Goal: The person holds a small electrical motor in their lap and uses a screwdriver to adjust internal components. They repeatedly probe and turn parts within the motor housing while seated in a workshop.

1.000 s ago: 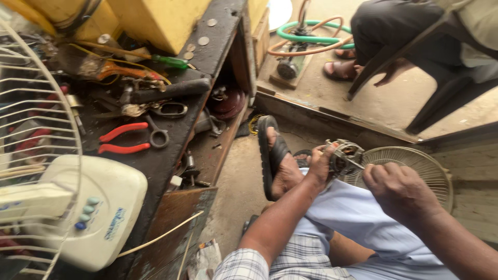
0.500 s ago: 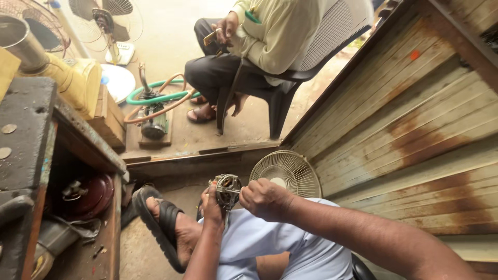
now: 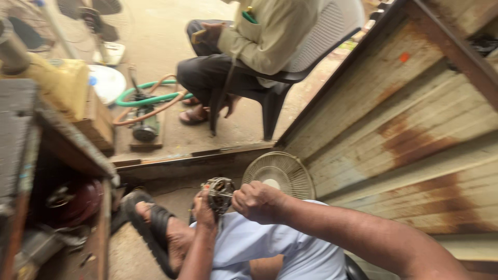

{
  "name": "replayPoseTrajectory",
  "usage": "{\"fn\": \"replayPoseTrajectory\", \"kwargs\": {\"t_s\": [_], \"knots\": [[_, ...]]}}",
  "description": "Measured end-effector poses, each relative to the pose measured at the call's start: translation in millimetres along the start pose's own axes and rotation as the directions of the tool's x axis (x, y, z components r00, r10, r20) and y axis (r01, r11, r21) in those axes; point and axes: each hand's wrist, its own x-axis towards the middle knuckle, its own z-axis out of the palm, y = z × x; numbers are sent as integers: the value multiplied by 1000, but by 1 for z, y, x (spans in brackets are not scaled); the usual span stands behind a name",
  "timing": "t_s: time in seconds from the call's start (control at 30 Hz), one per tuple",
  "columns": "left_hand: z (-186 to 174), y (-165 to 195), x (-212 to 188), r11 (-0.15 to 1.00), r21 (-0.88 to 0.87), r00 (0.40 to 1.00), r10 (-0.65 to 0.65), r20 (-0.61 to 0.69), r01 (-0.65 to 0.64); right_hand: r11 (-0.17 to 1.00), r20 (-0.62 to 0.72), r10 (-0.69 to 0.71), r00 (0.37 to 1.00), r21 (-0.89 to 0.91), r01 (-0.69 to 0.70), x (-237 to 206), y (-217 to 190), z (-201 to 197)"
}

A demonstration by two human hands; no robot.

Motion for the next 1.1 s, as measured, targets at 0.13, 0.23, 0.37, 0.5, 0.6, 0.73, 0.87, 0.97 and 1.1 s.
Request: {"fn": "replayPoseTrajectory", "kwargs": {"t_s": [0.13,0.23,0.37,0.5,0.6,0.73,0.87,0.97,1.1], "knots": [[5,1,0,996,57,993,-56,-101,62,993,77,58,995,95,-65,-8,-2,12],[12,7,-2,997,50,990,-54,-130,61,940,150,220,964,230,-251,-9,-7,21],[19,11,-6,998,37,991,-45,-128,50,606,319,504,803,532,-592,-2,-15,19],[22,12,-8,999,5,991,-49,-125,50,354,475,624,620,536,-767,4,-16,1],[20,14,-10,999,-33,999,-26,-39,24,348,438,620,651,590,-728,6,-16,-14],[19,20,-18,998,-48,995,-35,90,40,291,429,624,654,649,-703,6,-19,-18],[30,31,-28,976,-203,989,-46,139,74,194,240,735,634,822,-536,5,-30,-3],[39,38,-31,964,-191,981,-172,85,185,304,82,755,651,835,-458,4,-34,18],[36,37,-22,980,-101,966,-146,215,170,589,-281,688,669,755,-289,5,-39,49]]}}
